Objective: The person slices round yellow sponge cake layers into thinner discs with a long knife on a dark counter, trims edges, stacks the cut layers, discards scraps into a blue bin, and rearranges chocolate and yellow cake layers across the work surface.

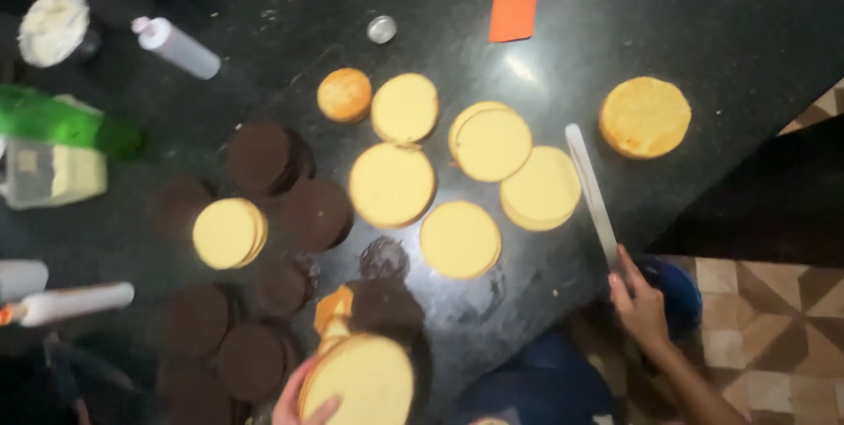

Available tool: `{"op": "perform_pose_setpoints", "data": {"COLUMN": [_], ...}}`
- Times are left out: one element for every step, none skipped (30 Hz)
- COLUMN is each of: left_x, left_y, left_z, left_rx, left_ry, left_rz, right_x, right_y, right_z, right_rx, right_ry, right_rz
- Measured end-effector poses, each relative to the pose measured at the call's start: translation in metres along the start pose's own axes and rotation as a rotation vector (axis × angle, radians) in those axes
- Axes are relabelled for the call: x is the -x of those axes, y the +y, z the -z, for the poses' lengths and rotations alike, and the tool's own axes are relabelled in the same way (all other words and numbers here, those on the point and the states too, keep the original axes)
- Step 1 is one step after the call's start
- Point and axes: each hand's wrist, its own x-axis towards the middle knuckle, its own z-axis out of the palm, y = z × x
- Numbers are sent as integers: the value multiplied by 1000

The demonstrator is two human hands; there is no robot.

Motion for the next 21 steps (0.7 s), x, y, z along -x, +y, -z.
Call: {"op": "perform_pose_setpoints", "data": {"left_x": [-38, -58, -90, -124, -160, -205, -246, -288, -327, -366, -401, -425, -447, -468, -476, -483, -491, -482, -473, -462, -459], "left_y": [70, 141, 179, 217, 253, 266, 274, 280, 284, 286, 284, 288, 290, 291, 287, 283, 281, 291, 303, 314, 327], "left_z": [-43, -89, -127, -163, -199, -229, -258, -285, -314, -343, -369, -388, -406, -423, -425, -427, -428, -421, -411, -402, -388], "left_rx": [-13, -25, -30, 155, 341, 336, 485, 632, 632, 774, 914, 915, 762, 609, 605, 145, -319, -328, -617, -906, -922], "left_ry": [-50, -100, -100, -101, -99, -96, -31, 38, 52, -55, -155, -133, -145, -159, -143, -67, 6, 15, 47, 69, 70], "left_rz": [12, 25, 41, 32, 22, 37, 112, 184, 196, 146, 98, 114, 94, 77, 96, -2, -99, -81, -195, -309, -279], "right_x": [-18, -34, -50, -65, -81, -93, -105, -116, -123, -130, -132, -137, -136, -135, -135, -134, -135, -138, -138, -136, -134], "right_y": [-7, -15, -17, -19, -23, -24, -24, -24, -19, -14, -7, -6, -3, -1, 3, 6, 9, 17, 25, 34, 33], "right_z": [3, 5, 8, 9, 9, 11, 13, 14, 13, 12, 12, 13, 13, 14, 15, 17, 16, 18, 17, 15, 18], "right_rx": [68, 137, 140, 185, 230, 233, 252, 269, 272, 298, 327, 335, 383, 430, 434, 427, 416, 416, 417, 419, 419], "right_ry": [-4, -9, -17, 17, 51, 43, 39, 34, 18, 7, -9, -31, -17, -4, -24, -28, -32, -53, -38, -22, -51], "right_rz": [-4, -8, -22, 28, 78, 65, 191, 318, 311, 203, 91, 80, 102, 126, 112, 49, -9, -18, -17, -16, -33]}}
